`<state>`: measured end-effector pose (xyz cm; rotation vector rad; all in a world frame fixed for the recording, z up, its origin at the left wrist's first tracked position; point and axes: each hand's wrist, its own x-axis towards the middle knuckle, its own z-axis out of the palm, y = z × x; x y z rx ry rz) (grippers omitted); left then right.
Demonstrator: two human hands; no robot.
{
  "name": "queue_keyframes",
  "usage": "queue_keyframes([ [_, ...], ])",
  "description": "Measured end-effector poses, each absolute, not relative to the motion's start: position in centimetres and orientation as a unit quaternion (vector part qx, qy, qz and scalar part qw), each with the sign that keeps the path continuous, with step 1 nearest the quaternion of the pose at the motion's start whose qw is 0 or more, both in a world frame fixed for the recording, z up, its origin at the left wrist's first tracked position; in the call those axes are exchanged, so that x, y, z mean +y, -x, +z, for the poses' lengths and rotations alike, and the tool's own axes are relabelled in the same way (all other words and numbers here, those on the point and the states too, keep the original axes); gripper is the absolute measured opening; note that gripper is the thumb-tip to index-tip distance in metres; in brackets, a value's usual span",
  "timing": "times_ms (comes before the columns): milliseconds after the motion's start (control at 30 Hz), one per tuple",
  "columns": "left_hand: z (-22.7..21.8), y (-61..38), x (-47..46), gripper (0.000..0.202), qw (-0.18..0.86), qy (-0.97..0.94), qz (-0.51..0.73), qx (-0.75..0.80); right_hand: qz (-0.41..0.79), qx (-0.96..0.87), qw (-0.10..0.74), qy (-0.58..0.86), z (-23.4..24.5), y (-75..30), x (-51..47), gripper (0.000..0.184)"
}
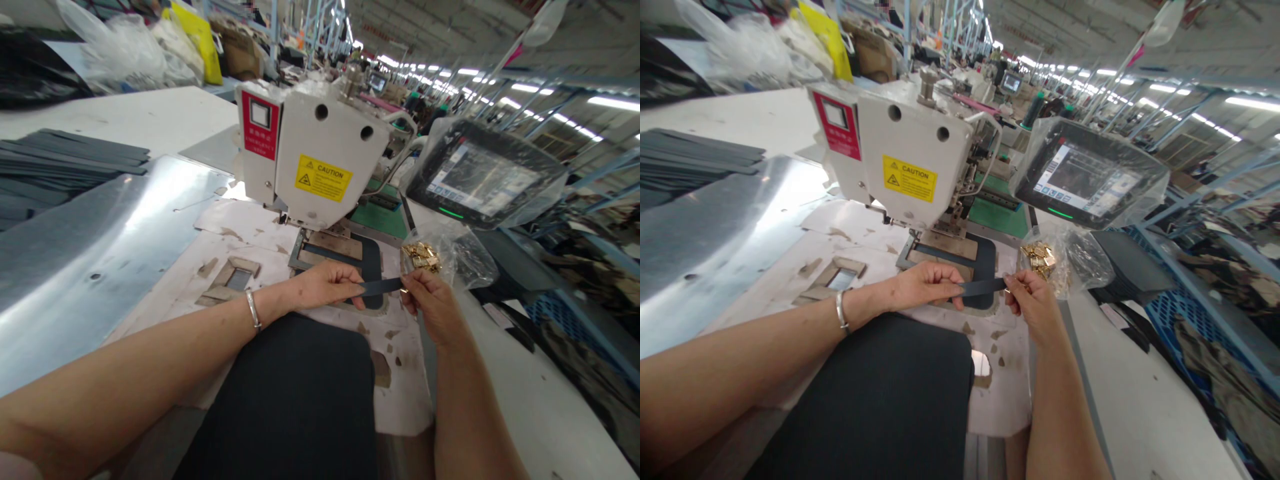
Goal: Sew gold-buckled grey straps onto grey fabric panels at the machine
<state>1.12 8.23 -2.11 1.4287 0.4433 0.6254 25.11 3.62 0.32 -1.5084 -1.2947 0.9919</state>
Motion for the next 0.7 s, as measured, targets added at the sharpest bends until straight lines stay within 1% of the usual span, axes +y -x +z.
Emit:
queue_keyframes([
  [267,-1.85,-1.31,8.32,0.03,0.658,-0.639,0.306,0.254,0.393,-0.531,0.439,0.609,0.36,-24.79,3.49,0.035],
  [433,-1.45,-0.89,8.31,0.021,0.638,-0.676,0.273,0.25,0.401,-0.519,0.443,0.611,0.24,-25.16,3.59,0.036],
  [567,-1.62,-0.73,8.29,0.023,0.641,-0.684,0.249,0.243,0.401,-0.519,0.449,0.608,0.28,-25.31,3.64,0.034],
  [700,-1.7,-0.82,8.28,0.026,0.644,-0.68,0.251,0.247,0.399,-0.52,0.452,0.605,0.3,-25.22,3.65,0.033],
])
